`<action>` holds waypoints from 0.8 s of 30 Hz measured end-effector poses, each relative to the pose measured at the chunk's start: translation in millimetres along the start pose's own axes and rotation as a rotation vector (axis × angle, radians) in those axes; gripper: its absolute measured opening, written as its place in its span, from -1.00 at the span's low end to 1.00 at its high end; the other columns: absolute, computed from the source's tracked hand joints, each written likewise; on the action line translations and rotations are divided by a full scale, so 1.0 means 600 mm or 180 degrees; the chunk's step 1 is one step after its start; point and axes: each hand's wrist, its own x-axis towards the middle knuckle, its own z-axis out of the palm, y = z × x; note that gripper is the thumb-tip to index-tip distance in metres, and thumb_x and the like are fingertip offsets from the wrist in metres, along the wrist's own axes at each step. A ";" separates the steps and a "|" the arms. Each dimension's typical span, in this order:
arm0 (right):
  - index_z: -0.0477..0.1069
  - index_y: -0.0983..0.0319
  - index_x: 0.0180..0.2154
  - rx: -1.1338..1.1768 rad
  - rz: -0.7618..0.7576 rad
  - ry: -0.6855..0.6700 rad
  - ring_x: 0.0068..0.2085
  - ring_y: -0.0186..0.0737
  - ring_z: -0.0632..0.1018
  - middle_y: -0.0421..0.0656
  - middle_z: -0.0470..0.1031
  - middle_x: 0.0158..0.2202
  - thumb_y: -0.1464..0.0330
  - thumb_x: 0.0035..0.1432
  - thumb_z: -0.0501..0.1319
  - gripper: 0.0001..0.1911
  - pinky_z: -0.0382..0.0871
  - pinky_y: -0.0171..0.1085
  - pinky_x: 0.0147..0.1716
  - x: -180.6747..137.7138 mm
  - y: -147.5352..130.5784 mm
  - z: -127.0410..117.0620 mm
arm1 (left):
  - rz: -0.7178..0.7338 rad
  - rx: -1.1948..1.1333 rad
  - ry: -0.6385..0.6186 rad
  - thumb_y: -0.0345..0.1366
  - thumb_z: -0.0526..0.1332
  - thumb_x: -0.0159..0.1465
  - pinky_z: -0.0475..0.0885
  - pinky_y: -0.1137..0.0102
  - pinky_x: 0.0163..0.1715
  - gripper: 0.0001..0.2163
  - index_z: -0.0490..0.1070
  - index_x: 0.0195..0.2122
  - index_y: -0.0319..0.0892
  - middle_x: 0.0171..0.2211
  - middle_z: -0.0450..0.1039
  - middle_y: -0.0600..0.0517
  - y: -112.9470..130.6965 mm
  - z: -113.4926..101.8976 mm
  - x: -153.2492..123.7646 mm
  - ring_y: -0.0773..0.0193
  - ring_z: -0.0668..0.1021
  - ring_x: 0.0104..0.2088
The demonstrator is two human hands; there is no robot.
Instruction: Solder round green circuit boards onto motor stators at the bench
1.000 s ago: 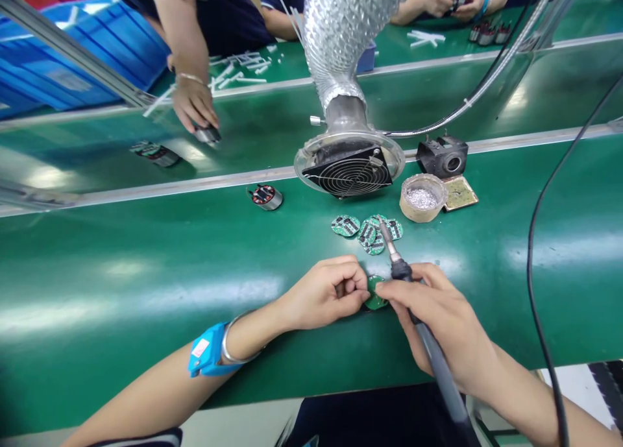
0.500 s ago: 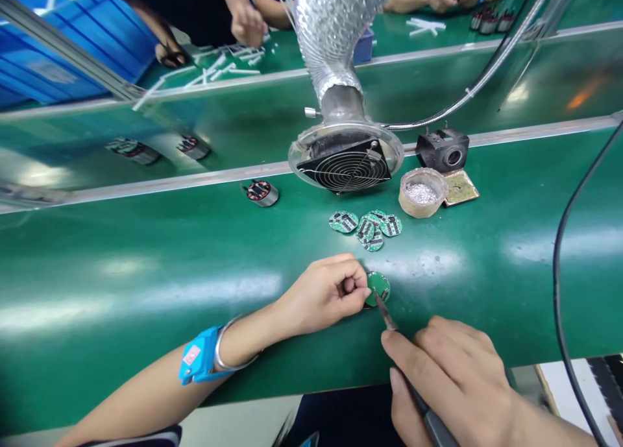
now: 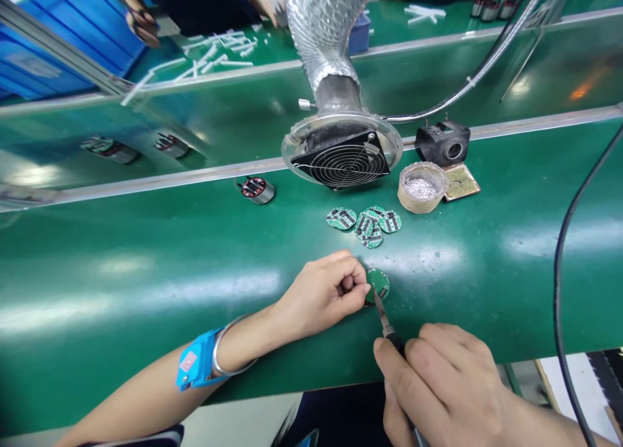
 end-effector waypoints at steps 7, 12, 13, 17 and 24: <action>0.47 0.35 -0.10 0.0137 0.0148 -0.0079 -0.48 -0.26 0.46 -0.17 0.48 -0.48 0.56 0.11 0.16 -0.71 0.40 -0.22 -0.50 -0.010 -0.004 -0.004 | -0.0041 0.0042 0.0008 -0.40 0.21 0.15 0.21 0.52 -0.50 -0.94 0.37 -0.46 -0.19 -0.51 0.30 0.14 0.002 0.002 -0.002 0.42 0.36 -0.51; 0.46 0.29 -0.08 0.0075 0.0315 0.0208 -0.40 -0.24 0.52 -0.14 0.51 -0.41 0.50 0.18 0.19 -0.75 0.44 -0.22 -0.38 -0.014 0.004 -0.025 | -0.0065 0.0029 -0.0035 -0.41 0.23 0.14 0.21 0.52 -0.50 -0.95 0.38 -0.45 -0.20 -0.50 0.31 0.14 0.001 -0.001 0.000 0.43 0.37 -0.51; 0.44 0.30 -0.06 0.0068 0.0374 0.0222 -0.42 -0.25 0.52 -0.14 0.51 -0.41 0.48 0.21 0.17 -0.76 0.43 -0.24 -0.42 -0.010 0.007 -0.026 | -0.0072 0.0029 -0.0043 -0.41 0.24 0.14 0.22 0.52 -0.50 -0.95 0.38 -0.45 -0.20 -0.50 0.31 0.14 0.002 -0.001 0.000 0.43 0.37 -0.50; 0.40 0.32 -0.02 -0.0009 0.0499 0.0426 -0.49 -0.28 0.52 -0.15 0.52 -0.43 0.47 0.28 0.11 -0.75 0.40 -0.30 -0.53 0.013 0.022 -0.001 | -0.0111 0.0041 -0.0097 -0.40 0.23 0.15 0.23 0.51 -0.49 -0.95 0.38 -0.45 -0.19 -0.49 0.31 0.14 0.004 -0.002 0.000 0.42 0.37 -0.49; 0.35 0.26 -0.06 0.0593 0.0638 0.0392 -0.03 -0.07 0.56 0.01 0.53 -0.05 0.52 0.19 0.21 -0.73 0.50 -0.11 -0.08 0.022 0.038 0.075 | 0.0171 -0.0102 -0.0072 -0.39 0.20 0.19 0.29 0.50 -0.47 -0.98 0.40 -0.39 -0.18 -0.46 0.33 0.11 -0.006 -0.010 -0.006 0.40 0.39 -0.49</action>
